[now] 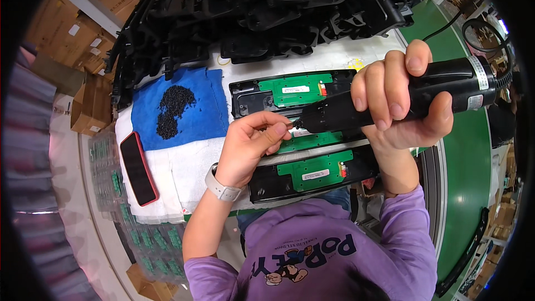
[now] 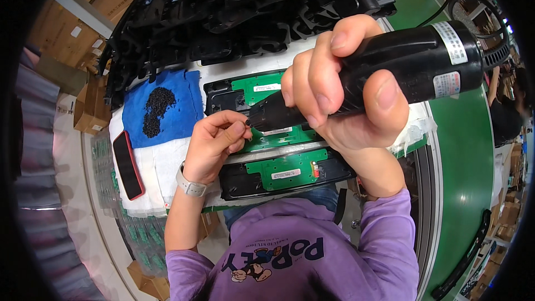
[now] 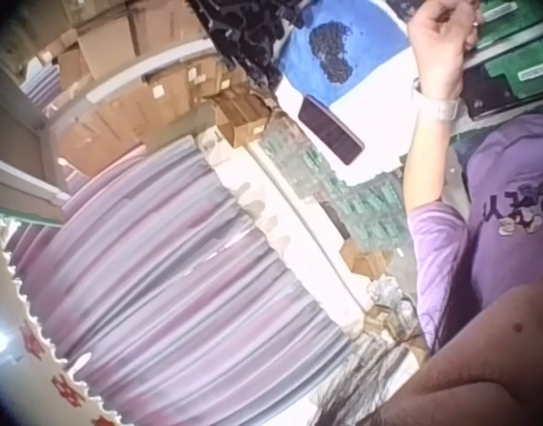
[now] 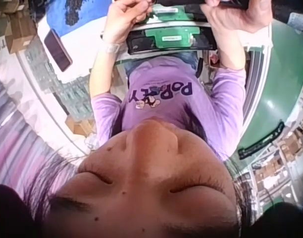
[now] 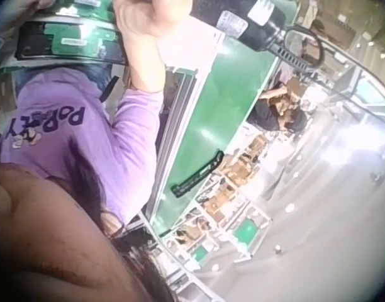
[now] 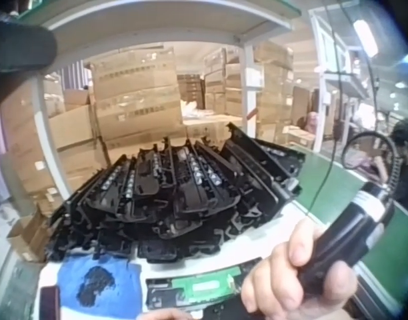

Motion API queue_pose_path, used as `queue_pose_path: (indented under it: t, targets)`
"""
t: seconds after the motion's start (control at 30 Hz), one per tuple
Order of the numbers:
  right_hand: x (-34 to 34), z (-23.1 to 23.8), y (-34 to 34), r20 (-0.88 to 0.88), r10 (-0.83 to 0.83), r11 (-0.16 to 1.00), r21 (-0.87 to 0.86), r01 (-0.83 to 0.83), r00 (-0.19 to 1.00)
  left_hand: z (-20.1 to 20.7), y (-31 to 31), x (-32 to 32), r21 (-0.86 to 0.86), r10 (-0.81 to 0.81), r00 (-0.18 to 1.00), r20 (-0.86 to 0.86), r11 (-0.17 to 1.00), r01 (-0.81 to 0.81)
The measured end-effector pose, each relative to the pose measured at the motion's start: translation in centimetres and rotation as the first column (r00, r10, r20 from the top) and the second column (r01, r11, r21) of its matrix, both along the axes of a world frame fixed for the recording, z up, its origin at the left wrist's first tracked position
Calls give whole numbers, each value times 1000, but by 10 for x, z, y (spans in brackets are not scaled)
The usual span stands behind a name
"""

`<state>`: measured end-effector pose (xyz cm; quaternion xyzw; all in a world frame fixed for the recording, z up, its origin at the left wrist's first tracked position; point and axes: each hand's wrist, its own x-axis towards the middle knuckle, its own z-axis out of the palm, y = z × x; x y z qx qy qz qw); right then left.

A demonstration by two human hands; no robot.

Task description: Assembling circuit boards onto plastic housings and securing them with an electric screwdriver.

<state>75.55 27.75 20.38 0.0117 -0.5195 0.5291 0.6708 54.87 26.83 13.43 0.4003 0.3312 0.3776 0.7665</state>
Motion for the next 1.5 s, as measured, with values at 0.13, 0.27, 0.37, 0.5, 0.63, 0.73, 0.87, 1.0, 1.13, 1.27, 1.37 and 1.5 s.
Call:
queue_pose_path:
  t: [0.13, 0.27, 0.37, 0.5, 0.63, 0.73, 0.87, 1.0, 1.13, 1.27, 1.37, 1.5]
  targets:
    - [-2, -1, -2, 8, -5, 999, -33, 5, 1000, -1, 0, -2, 28, 18, 999, -37, 999, -17]
    - [-3, -1, -2, 22, -5, 1000, -23, 6, 1000, -2, 1, -4, 32, 0, 998, -58, 999, 2]
    - [-1, -2, -1, 24, 20, 1000, 23, -20, 1000, -1, 2, -5, 15, -15, 999, -50, 1000, 16]
    - [-3, -2, -2, 22, 37, 999, 25, -38, 999, 2, 0, -6, 51, -11, 990, -138, 999, 18]
    - [-7, -4, 1, -1, 17, 1000, -24, -17, 1000, 8, -2, -3, 203, 109, 931, -350, 978, -38]
    - [-9, -5, 5, 16, 23, 999, -23, -23, 1000, 10, -3, -4, 309, 205, 884, -420, 948, -74]
    - [-20, -6, 10, 67, 25, 998, -54, -22, 997, 10, -1, -6, 415, 375, 801, -466, 892, -177]
    - [-34, -6, 14, 187, 29, 982, -187, 6, 982, 7, 4, -14, 361, 378, 840, -388, 901, -239]
    - [-41, -11, 15, 453, -28, 955, -250, 158, 891, 3, 8, -16, 276, 317, 899, -302, 932, -235]
    - [-45, -12, 16, 482, -33, 954, -245, 171, 876, -2, 8, -14, 286, 299, 902, -311, 935, -211]
    - [-48, -9, 16, 503, -49, 960, -214, 179, 863, -3, 7, -13, 262, 275, 910, -309, 945, -197]
    - [-49, -11, 17, 520, -72, 958, -202, 205, 851, -4, 6, -10, 173, 225, 940, -256, 967, -185]
